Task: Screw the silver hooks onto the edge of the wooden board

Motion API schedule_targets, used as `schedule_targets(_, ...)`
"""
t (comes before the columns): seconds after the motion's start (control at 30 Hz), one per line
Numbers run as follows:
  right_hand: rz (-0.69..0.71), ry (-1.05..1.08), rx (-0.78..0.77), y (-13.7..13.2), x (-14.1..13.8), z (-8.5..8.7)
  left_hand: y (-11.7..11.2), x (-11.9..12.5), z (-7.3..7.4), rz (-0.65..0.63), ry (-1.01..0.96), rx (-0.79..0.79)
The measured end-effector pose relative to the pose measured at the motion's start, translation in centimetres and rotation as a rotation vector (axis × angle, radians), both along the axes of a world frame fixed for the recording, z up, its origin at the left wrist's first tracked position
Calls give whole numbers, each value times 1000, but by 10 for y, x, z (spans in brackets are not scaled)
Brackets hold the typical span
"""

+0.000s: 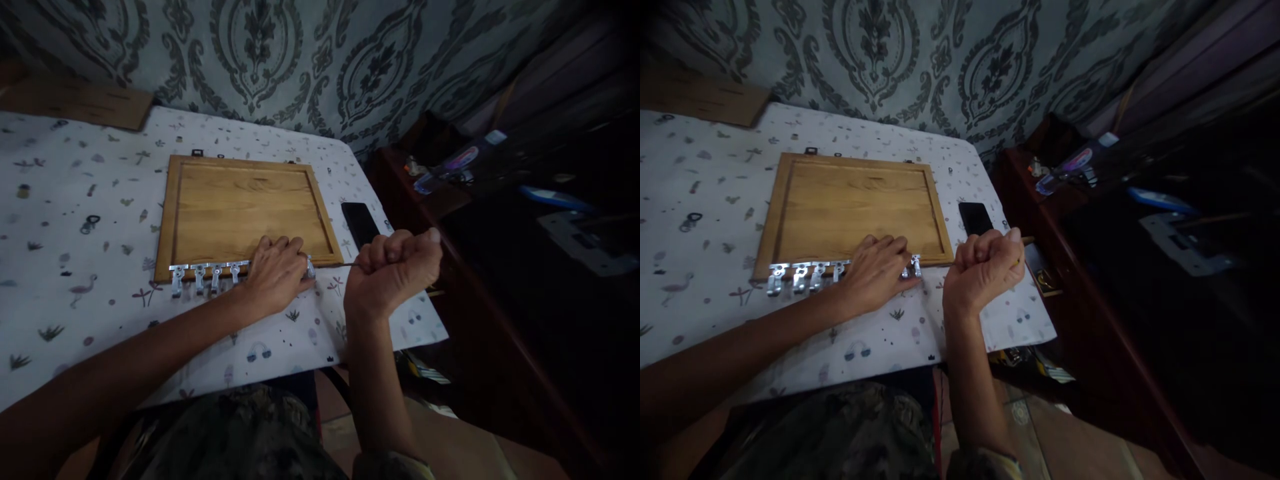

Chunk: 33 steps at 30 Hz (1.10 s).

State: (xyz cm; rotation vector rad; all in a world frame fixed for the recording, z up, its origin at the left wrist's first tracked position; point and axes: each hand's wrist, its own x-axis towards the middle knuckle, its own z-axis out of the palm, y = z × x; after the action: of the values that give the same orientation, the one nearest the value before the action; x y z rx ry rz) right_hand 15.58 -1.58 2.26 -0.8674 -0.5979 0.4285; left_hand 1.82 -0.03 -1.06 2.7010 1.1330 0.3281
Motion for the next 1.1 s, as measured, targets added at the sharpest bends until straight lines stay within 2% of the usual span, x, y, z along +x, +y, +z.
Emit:
schedule_targets(0.13, 10, -53, 37, -5, -13, 4, 0, 1, 2, -9, 16, 0)
schedule_targets(0.33, 35, -153, 50, 1, -24, -4, 0, 1, 12, 6, 70, -57)
schedule_targets(0.6, 56, -206, 84, 3, -29, -10, 1, 2, 10, -4, 69, -64)
schedule_targets(1.1, 101, -330, 156, 3, -33, -15, 1, 1, 16, -10, 100, -109)
